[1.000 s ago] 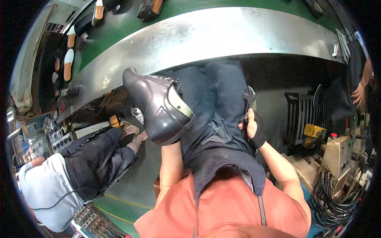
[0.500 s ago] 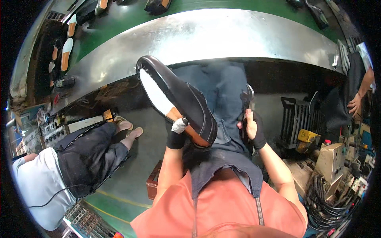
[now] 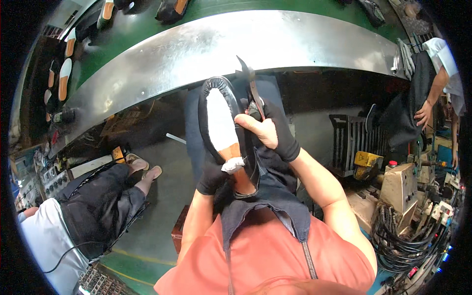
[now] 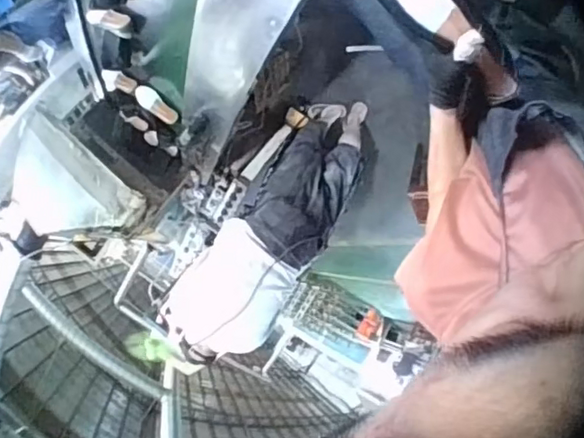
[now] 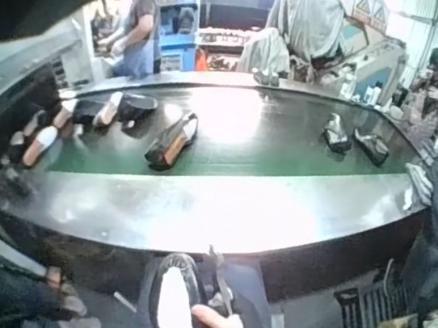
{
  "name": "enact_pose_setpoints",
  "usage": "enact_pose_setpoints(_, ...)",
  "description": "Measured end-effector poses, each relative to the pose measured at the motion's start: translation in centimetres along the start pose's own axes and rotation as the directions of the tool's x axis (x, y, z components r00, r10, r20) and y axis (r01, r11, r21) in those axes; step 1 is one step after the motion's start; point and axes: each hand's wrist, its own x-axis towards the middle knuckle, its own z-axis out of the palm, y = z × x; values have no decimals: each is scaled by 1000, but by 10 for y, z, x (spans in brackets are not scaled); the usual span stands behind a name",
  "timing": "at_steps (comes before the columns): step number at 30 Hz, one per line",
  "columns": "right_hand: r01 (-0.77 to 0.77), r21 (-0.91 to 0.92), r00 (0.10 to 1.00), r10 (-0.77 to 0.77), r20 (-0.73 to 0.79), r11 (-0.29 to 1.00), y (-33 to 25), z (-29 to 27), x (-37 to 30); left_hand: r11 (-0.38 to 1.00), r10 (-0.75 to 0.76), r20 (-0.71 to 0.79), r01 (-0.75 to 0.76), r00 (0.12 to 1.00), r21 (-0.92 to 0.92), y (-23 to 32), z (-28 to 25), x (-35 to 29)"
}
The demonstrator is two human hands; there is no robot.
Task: The person sits on the floor and repeatedly scrapes the soles of black shoes using a metal tool. They pick up shoes from a nearby table, place them on their lap, and scrape the white sole area before returning them to the table.
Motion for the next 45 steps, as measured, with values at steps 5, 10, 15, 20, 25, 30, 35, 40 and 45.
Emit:
enact_pose_setpoints(5,-46,-72,998,42,-50,996,36,-5,4,963,29,104,-56,994,264,-6,-9,3)
enact_pose_setpoints(10,-128,274,950,197,-243,953,100,-30,-27,995,-66,124,57,990,76,-3,-21,39)
enact_pose_setpoints(15,-499,93,835,507,-215,862,171,-52,-115,963,202,215,-233,955,132,146,55,168)
enact_pose_setpoints(20,-430,603,788,605,-112,672,220,-35,-101,533,281,403,-491,871,689,244,50,373)
enact_pose_setpoints(25,-517,301,831,554,-51,802,198,-54,-37,-105,107,652,-643,751,758,184,39,396)
enact_pose_setpoints(30,-556,358,799,600,-18,750,205,-70,-8,-402,707,459,-230,538,887,231,0,399)
enact_pose_setpoints(35,-575,339,796,606,18,745,198,-62,1,185,757,99,-356,646,916,212,-65,441)
enact_pose_setpoints(40,-616,238,779,625,49,750,186,-59,5,915,36,-18,-26,999,403,259,-81,375)
enact_pose_setpoints(45,-543,275,810,581,-78,794,172,-65,-17,919,233,-43,-206,971,336,212,-73,194)
